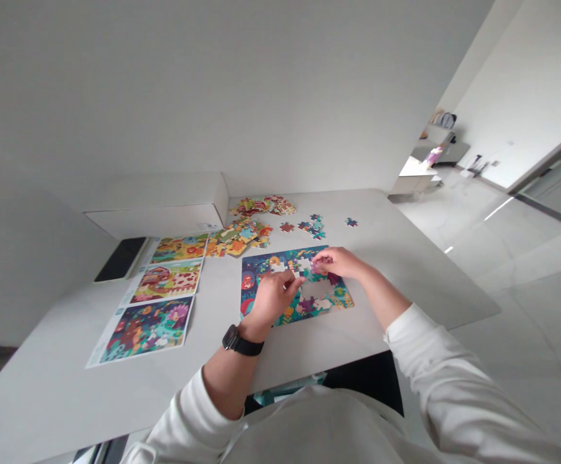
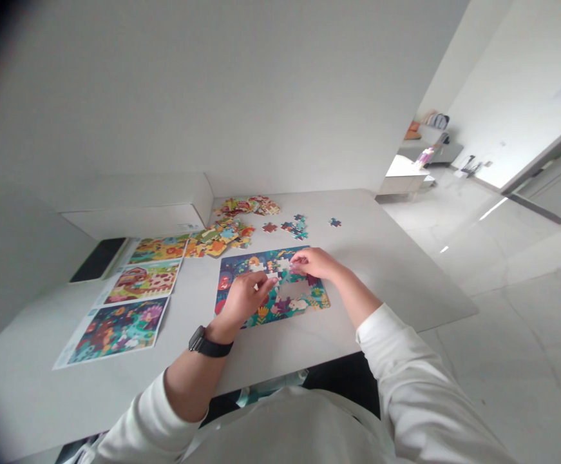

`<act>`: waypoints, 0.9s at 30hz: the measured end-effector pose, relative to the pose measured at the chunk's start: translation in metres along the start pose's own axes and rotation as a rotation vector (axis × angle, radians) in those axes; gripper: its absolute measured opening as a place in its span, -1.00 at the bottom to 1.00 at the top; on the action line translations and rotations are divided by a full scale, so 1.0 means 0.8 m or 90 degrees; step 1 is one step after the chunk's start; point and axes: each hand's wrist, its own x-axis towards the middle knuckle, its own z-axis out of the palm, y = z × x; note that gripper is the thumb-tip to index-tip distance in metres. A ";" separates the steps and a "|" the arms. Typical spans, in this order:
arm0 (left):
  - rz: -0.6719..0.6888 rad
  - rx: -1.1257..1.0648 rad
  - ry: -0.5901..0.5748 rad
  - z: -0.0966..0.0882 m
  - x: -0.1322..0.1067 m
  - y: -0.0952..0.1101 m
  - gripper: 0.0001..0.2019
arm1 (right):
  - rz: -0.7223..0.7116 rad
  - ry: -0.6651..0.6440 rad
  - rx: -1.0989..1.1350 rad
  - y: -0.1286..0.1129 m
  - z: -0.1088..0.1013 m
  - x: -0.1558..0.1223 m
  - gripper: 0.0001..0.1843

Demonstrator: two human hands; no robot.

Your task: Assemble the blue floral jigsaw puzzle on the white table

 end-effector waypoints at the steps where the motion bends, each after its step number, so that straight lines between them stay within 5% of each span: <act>1: -0.001 -0.001 0.003 0.000 -0.001 0.001 -0.50 | 0.009 0.008 -0.006 0.005 -0.005 0.004 -0.82; 6: 0.004 -0.042 0.009 0.002 -0.004 0.001 -0.52 | 0.171 0.137 -0.116 0.040 -0.030 0.042 -0.78; 10: 0.014 -0.053 0.031 0.003 -0.004 0.001 -0.56 | 0.289 0.158 -0.200 0.056 -0.036 0.078 -0.69; 17: 0.029 -0.066 0.060 0.003 -0.006 0.002 -0.60 | 0.291 0.152 -0.278 0.053 -0.018 0.118 -0.57; 22: 0.025 -0.084 0.094 0.000 -0.008 0.004 -0.62 | 0.311 0.139 -0.249 0.057 -0.019 0.124 -0.65; 27: 0.037 -0.096 0.089 -0.001 -0.006 0.006 -0.63 | 0.324 0.143 -0.274 0.057 -0.020 0.126 -0.50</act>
